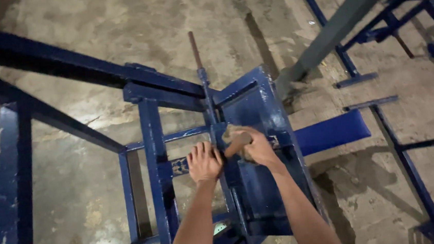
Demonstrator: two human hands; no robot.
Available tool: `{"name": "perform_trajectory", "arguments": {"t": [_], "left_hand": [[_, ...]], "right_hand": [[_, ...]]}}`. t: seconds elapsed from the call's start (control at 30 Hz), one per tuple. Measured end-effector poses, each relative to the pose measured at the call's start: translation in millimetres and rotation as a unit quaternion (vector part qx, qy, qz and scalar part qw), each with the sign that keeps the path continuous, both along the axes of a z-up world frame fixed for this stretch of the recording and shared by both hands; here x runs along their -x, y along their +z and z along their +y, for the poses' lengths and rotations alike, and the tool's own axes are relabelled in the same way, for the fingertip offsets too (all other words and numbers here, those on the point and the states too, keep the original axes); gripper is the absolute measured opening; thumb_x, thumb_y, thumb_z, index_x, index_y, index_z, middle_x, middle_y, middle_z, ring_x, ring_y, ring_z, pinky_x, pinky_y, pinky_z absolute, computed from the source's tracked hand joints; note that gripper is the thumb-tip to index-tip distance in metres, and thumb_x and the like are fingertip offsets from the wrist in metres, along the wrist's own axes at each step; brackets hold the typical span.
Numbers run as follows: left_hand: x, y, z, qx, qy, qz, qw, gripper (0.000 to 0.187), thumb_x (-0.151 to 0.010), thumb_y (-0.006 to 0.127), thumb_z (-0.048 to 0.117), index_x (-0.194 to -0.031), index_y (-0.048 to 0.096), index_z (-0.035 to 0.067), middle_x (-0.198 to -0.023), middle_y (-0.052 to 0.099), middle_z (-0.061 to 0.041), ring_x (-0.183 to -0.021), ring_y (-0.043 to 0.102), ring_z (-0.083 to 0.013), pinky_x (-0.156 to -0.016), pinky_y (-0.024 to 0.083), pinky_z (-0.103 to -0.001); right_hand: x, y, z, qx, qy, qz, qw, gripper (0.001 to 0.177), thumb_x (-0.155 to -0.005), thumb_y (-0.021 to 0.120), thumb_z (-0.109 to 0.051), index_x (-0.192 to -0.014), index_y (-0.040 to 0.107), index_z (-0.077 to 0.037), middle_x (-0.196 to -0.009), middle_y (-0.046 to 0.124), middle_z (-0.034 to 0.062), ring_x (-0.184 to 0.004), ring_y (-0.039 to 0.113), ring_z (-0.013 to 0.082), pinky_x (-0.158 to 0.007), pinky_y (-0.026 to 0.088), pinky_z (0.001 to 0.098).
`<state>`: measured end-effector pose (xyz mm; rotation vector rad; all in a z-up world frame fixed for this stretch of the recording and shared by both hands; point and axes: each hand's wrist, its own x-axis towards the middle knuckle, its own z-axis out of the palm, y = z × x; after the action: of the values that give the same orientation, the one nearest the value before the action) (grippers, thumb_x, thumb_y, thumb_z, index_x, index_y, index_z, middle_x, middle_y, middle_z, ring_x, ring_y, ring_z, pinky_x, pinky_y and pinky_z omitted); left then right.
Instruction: Wiping down blue metal gym machinery with a cloth.
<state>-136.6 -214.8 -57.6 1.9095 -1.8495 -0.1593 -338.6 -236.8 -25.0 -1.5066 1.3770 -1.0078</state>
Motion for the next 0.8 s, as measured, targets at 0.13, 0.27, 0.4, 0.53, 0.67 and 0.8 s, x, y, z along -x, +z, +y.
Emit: {"name": "perform_trajectory", "arguments": {"t": [0.13,0.27,0.4,0.53,0.67,0.8], "left_hand": [[-1,4,1,0.033,-0.015,0.005,0.999,0.03,-0.092,0.056,0.036,-0.106,0.065,0.012,-0.109,0.062,-0.01,-0.106,0.058,-0.031,-0.091,0.044,-0.047],[-2,11,2,0.025,-0.038,0.021,0.999,0.028,-0.091,0.057,0.033,-0.105,0.064,0.01,-0.108,0.063,-0.01,-0.104,0.058,-0.0312,-0.088,0.043,-0.047],[-3,13,1,0.012,-0.04,0.026,0.999,0.028,-0.092,0.057,0.034,-0.106,0.064,0.01,-0.106,0.062,-0.01,-0.103,0.058,-0.0314,-0.087,0.043,-0.047],[-2,18,0,0.014,-0.042,0.021,0.999,0.026,-0.093,0.057,0.034,-0.102,0.063,0.011,-0.103,0.062,-0.01,-0.103,0.058,-0.0312,-0.089,0.043,-0.047],[-3,21,0,0.007,-0.041,0.027,0.999,0.023,-0.092,0.057,0.034,-0.097,0.063,0.012,-0.101,0.062,-0.01,-0.102,0.058,-0.0321,-0.088,0.043,-0.048],[-1,19,-1,0.029,-0.039,0.014,0.999,0.023,-0.092,0.057,0.032,-0.098,0.063,0.011,-0.103,0.062,-0.01,-0.101,0.059,-0.032,-0.088,0.043,-0.047]], "right_hand": [[-20,-16,-22,0.138,0.121,0.177,0.967,0.025,-0.081,0.08,-0.015,-0.106,0.079,-0.014,-0.119,0.076,0.0075,-0.122,0.062,0.0308,-0.104,0.049,0.0411],[-38,-36,-53,0.183,0.072,0.228,0.954,0.025,-0.085,0.078,-0.021,-0.109,0.079,-0.016,-0.122,0.073,0.0067,-0.119,0.059,0.0315,-0.106,0.047,0.0414],[-50,-12,-58,0.124,0.063,0.229,0.963,0.026,-0.084,0.078,-0.018,-0.109,0.08,-0.017,-0.123,0.068,0.0082,-0.114,0.059,0.0327,-0.103,0.046,0.042],[-20,-30,-44,0.12,0.133,0.216,0.96,0.023,-0.082,0.077,-0.013,-0.105,0.079,-0.014,-0.128,0.061,0.0145,-0.118,0.058,0.0358,-0.098,0.049,0.0419],[-22,-6,-31,0.087,0.125,0.201,0.968,0.022,-0.079,0.082,-0.017,-0.101,0.078,-0.013,-0.112,0.063,0.0137,-0.107,0.064,0.033,-0.091,0.054,0.0405],[-37,-28,-50,0.134,0.073,0.172,0.973,0.023,-0.081,0.081,-0.016,-0.102,0.078,-0.01,-0.11,0.063,0.0146,-0.104,0.063,0.0346,-0.091,0.053,0.0418]]}}
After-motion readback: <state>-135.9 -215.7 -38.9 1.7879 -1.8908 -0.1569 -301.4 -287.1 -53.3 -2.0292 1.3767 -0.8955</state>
